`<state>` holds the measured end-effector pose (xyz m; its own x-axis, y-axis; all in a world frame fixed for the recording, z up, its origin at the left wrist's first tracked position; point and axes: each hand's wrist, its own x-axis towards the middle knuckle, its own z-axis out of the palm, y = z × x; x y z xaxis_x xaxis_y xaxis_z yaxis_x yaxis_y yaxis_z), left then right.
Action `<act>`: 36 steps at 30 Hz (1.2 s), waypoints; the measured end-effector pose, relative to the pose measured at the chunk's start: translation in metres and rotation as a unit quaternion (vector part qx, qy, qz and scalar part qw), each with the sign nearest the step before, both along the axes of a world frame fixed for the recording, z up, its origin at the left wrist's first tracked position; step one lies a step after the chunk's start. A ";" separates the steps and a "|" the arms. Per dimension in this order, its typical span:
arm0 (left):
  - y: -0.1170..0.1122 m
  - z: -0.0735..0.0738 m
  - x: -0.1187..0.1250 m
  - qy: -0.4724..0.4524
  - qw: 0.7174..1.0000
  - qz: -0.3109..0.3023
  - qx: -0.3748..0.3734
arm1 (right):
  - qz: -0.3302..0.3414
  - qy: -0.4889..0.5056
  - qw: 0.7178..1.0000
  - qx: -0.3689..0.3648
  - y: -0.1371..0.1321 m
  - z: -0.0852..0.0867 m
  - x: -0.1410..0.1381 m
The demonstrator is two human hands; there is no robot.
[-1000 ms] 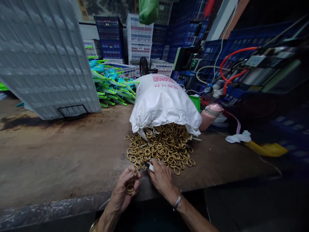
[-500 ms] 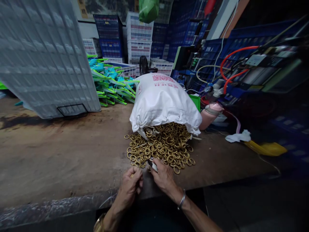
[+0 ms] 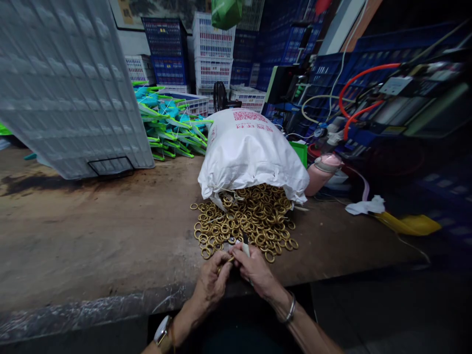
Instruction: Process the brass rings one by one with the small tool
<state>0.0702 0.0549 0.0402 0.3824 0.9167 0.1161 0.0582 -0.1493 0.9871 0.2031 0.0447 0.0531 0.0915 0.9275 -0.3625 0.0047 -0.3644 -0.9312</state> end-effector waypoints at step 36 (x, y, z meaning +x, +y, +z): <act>-0.005 0.000 -0.006 -0.117 0.952 -0.014 -0.282 | 0.175 -0.377 0.898 0.141 -0.010 -0.014 -0.001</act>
